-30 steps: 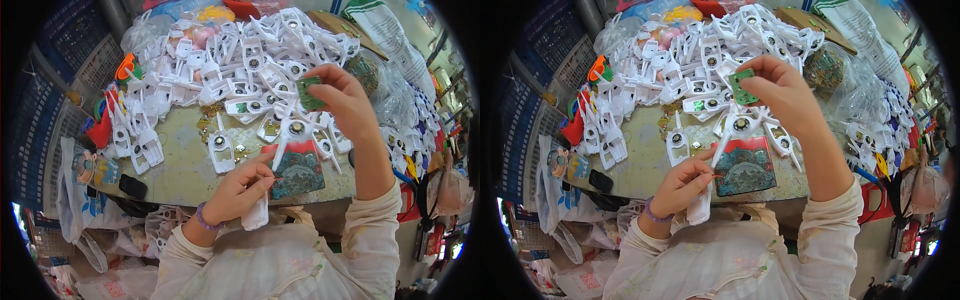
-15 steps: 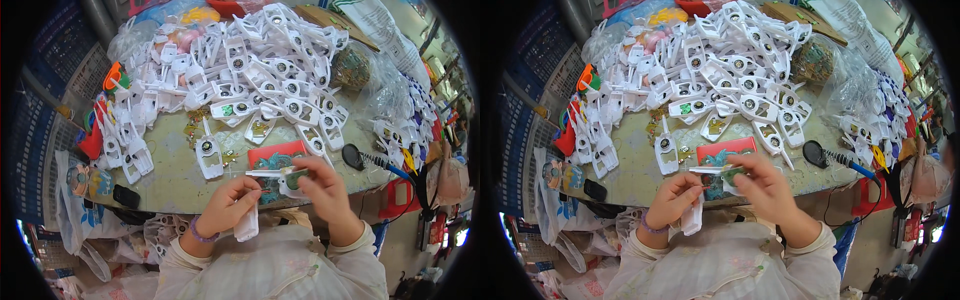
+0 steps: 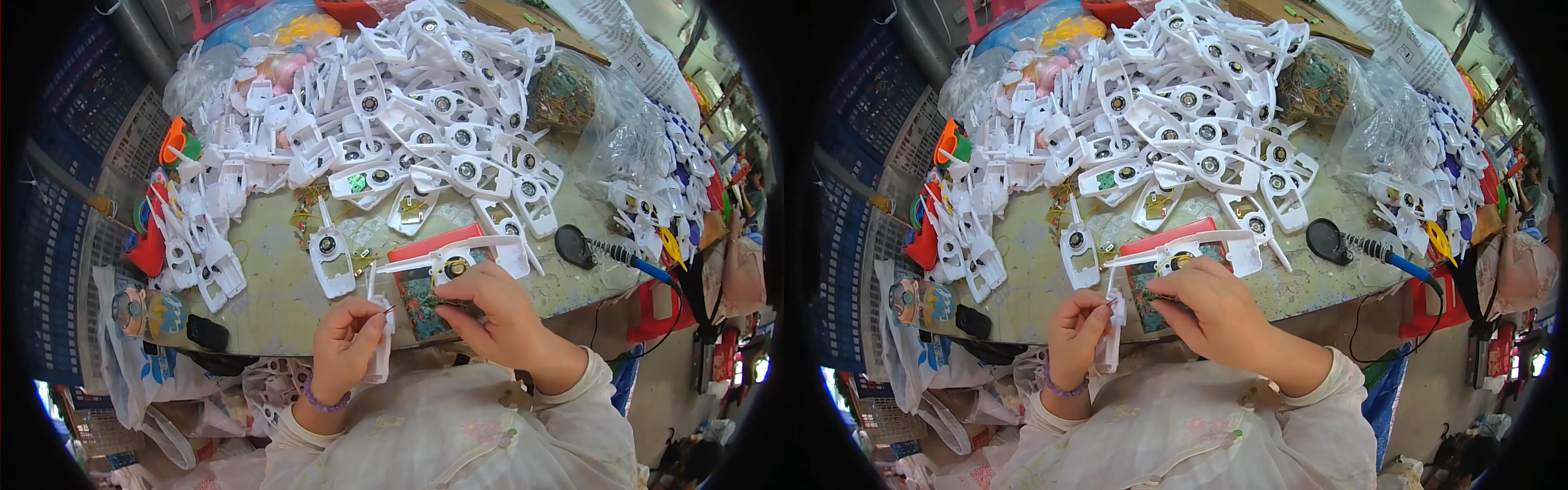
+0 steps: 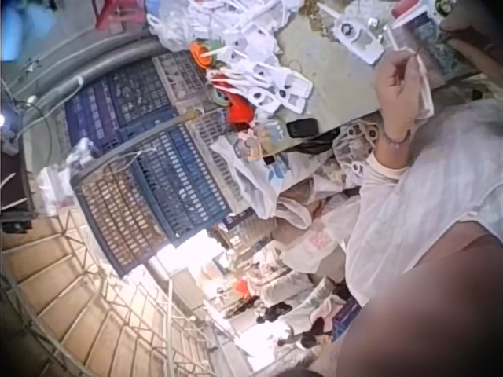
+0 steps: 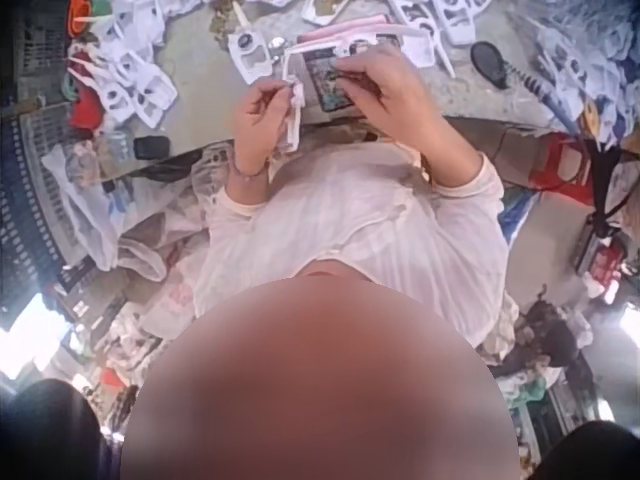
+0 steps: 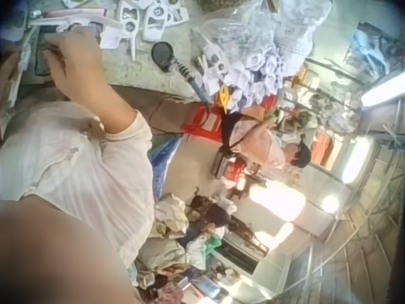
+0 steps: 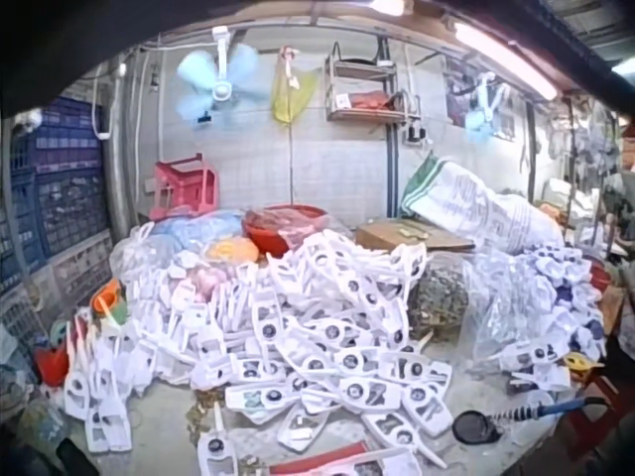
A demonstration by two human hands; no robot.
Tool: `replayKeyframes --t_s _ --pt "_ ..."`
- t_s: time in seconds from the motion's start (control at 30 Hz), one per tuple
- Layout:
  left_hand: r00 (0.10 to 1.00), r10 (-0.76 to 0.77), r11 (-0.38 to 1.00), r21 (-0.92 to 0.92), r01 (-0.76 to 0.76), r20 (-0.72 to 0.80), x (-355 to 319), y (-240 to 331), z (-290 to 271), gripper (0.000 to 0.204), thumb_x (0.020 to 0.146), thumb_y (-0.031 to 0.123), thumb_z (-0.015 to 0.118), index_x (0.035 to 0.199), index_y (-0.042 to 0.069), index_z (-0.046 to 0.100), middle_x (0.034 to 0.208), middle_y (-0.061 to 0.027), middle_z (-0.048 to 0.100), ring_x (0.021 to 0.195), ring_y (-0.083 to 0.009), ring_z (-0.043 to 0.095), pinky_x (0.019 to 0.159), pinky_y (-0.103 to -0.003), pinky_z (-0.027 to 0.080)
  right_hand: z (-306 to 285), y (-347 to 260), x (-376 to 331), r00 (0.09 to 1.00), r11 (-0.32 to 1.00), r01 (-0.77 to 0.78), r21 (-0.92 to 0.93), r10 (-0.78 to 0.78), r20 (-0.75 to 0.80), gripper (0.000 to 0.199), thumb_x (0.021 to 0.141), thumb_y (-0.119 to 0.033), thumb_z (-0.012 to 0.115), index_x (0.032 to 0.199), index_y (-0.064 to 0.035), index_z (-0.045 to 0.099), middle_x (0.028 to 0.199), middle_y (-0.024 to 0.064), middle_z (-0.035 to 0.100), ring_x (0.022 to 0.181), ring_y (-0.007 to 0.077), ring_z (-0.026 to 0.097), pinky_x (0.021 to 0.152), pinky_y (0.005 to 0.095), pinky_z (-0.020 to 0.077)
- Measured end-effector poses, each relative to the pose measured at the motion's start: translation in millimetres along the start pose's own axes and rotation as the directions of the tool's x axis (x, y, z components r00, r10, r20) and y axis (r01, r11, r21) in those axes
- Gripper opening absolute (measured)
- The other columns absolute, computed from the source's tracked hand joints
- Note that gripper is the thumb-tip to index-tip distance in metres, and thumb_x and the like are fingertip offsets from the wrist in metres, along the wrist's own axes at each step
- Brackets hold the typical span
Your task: Soldering wires to a small green circuit board for a white plastic toy component.
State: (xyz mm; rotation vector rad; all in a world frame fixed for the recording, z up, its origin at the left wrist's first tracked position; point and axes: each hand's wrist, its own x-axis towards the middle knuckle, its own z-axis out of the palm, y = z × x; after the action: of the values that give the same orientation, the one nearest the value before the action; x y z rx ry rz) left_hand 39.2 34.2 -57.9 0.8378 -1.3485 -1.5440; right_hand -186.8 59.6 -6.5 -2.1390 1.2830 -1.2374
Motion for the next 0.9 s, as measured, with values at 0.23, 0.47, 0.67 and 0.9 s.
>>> replayKeyframes --t_s 0.23,0.47,0.67,0.9 --pt "0.999 0.001 0.980 0.199 0.010 -0.055 -1.7 3.8 9.9 0.008 0.086 0.003 0.063 0.092 -0.001 0.065 0.076 -0.0023 0.062 0.066 -0.0065 0.057 0.058 -0.021 0.045 11.6 6.4 -11.2 1.000 0.998 -0.003 -0.055 0.004 0.016 0.027 0.076 -0.002 0.071 0.102 -0.0080 0.068 0.095 0.0083 0.062 0.081 0.0272 0.058 0.070 0.0356 0.0474" --pt "0.997 0.054 0.956 0.286 -0.067 0.052 -4.4 3.6 8.8 0.010 0.087 -0.002 0.059 0.097 -0.001 0.063 0.082 -0.0044 0.062 0.066 -0.0094 0.060 0.060 -0.022 0.049 3.2 11.8 -8.4 0.984 0.939 0.162 -0.303 -0.130 0.125 0.038 0.065 -0.001 0.068 0.102 -0.0073 0.067 0.099 0.0062 0.059 0.086 0.0238 0.056 0.070 0.0339 0.0480" --pt "1.000 0.002 0.978 0.211 0.004 -0.029 -6.4 5.7 17.8 0.009 0.083 0.005 0.067 0.091 0.002 0.067 0.076 -0.0012 0.063 0.062 -0.0053 0.054 0.056 -0.021 0.042 6.0 11.0 -10.8 0.981 0.964 0.158 -0.213 -0.178 -0.076 0.026 0.066 -0.003 0.073 0.092 -0.0063 0.069 0.087 0.0048 0.060 0.078 0.0236 0.056 0.065 0.0338 0.0451" --pt "0.999 0.015 0.961 0.276 -0.026 0.042 -6.5 10.6 22.6 0.009 0.083 0.005 0.067 0.091 0.002 0.067 0.075 -0.0020 0.062 0.062 -0.0065 0.055 0.056 -0.021 0.043 18.8 2.7 -16.8 0.986 0.991 0.107 -0.077 -0.116 -0.121 0.020 0.067 -0.007 0.077 0.085 -0.0072 0.070 0.081 0.0024 0.060 0.073 0.0225 0.054 0.063 0.0320 0.0432"
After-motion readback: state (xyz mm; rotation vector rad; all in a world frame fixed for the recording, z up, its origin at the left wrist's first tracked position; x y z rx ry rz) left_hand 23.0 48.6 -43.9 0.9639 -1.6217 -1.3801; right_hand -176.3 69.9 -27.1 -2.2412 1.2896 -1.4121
